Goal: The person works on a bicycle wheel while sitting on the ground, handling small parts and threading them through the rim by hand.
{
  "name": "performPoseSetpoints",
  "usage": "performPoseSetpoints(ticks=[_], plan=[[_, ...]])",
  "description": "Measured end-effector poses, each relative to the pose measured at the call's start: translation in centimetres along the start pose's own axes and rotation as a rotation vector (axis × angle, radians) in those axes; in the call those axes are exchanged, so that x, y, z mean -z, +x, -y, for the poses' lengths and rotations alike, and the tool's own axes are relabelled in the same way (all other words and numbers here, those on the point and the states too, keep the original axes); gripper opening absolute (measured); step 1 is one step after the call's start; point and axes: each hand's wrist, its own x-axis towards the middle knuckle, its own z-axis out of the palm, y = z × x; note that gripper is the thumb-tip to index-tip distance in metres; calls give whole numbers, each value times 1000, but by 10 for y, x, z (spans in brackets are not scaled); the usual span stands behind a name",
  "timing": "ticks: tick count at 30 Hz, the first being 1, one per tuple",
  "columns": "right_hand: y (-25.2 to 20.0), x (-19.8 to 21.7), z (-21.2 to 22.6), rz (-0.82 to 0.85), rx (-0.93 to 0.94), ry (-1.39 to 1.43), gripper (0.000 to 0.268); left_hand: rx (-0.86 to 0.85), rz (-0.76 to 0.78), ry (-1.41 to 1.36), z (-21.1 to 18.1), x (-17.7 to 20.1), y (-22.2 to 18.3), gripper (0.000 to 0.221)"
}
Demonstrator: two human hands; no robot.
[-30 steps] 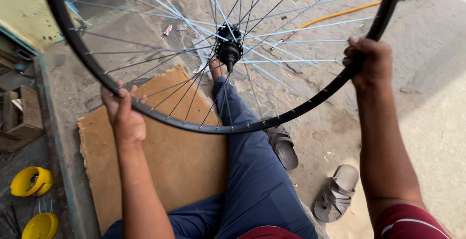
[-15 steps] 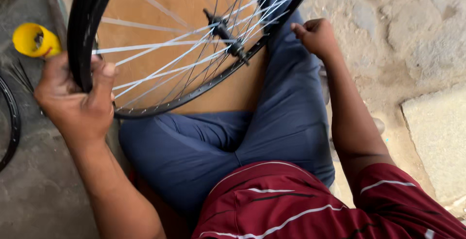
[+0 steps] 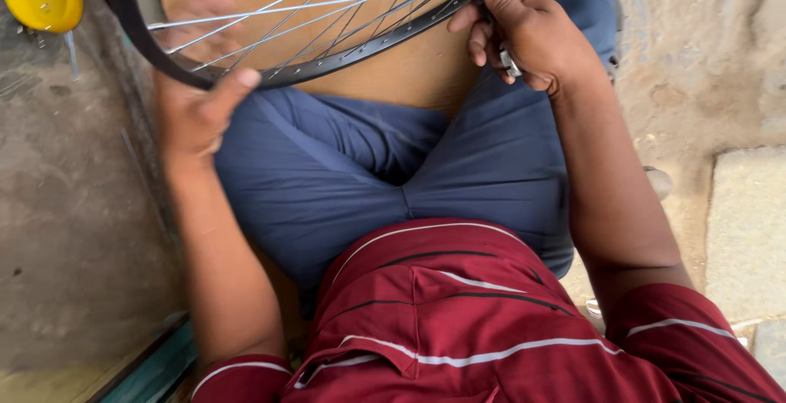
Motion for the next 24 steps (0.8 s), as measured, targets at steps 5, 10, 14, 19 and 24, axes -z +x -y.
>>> performPoseSetpoints(ticks=[5, 10, 14, 19, 24], plan=[[-1, -15, -14, 20, 140, 198, 43, 35, 97, 383, 11, 4, -9, 10], [-12, -8, -5, -166, 240, -76, 40, -193, 118, 407, -122, -9, 2, 36], [-4, -13, -8, -259, 203, -33, 34, -336, 98, 543, -150, -56, 24, 32], [4, 1, -15, -279, 182, 107, 32, -310, 80, 414, -170, -106, 6, 53], [9, 45, -29, -263, 325, 173, 30, -437, 211, 342, -167, -121, -20, 67]])
